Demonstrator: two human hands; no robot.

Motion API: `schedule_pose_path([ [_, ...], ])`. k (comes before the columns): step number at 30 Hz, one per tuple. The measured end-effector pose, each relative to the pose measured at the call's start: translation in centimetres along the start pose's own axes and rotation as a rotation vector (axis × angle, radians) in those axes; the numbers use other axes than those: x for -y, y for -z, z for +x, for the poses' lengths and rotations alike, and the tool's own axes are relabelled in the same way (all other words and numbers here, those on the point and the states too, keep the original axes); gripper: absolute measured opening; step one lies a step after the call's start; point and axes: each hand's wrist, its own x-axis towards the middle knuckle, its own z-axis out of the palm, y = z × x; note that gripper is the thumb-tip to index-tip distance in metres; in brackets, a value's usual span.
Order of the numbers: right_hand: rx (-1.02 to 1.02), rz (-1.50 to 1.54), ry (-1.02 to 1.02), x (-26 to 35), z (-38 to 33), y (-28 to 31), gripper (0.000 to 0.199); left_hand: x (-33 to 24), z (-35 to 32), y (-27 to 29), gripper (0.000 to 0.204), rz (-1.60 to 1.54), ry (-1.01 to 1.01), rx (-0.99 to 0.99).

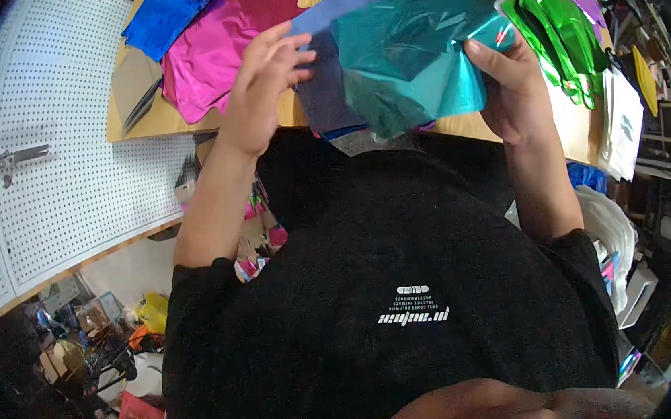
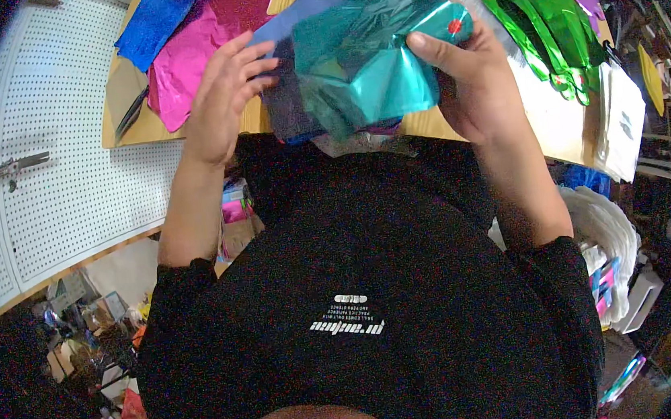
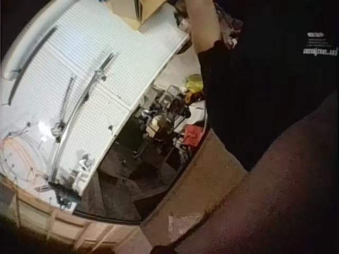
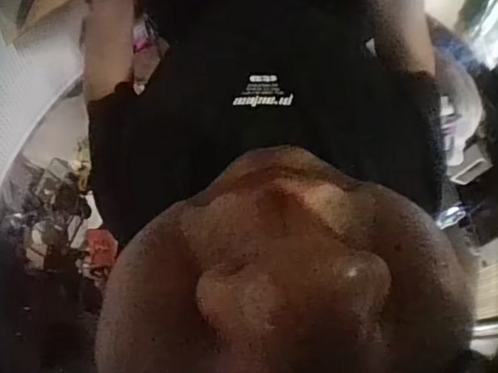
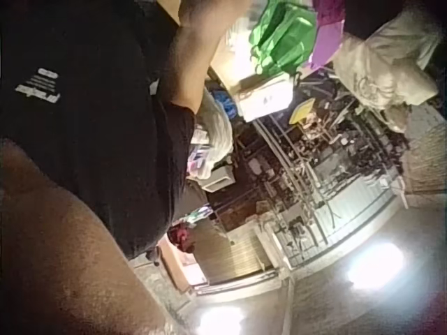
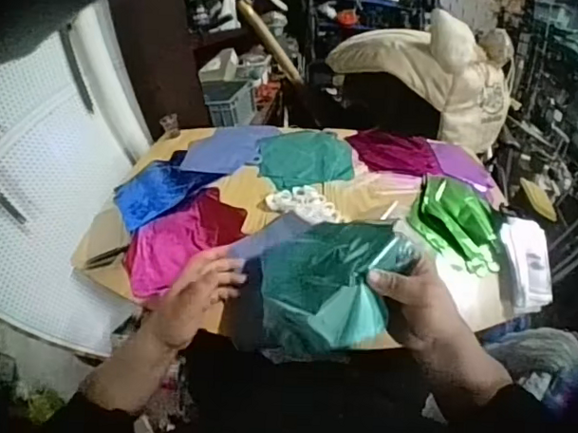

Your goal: Folding colored plastic sheets and placing them into clear plastic packaging with cardboard backings.

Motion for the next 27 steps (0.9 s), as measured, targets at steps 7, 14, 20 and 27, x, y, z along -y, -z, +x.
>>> schedule_pose_path([
  [7, 0.081, 0.009, 0.109, 0.9, -1.1, -0.2, 0.049, -0.4, 2.7, -1.2, 0.054, -0.559, 0.356, 0.243],
  [14, -0.036, -0.039, -0.041, -0.3, -1.2, 1.9, 0.041, 0.4, 3.5, -2.9, 0.057, -0.472, 0.177, 0.205],
  [20, -0.208, -0.608, -0.053, -1.5, -0.5, 2.7, 0.014, 0.1, 3.2, 0.0, 0.045, 0.367, -0.054, -0.188],
  [27, -0.261, -1.127, 0.069, -2.4, -0.2, 2.4, 0.021, -0.3, 3.8, 1.9, 0.034, 0.333, 0.159, -0.116],
])
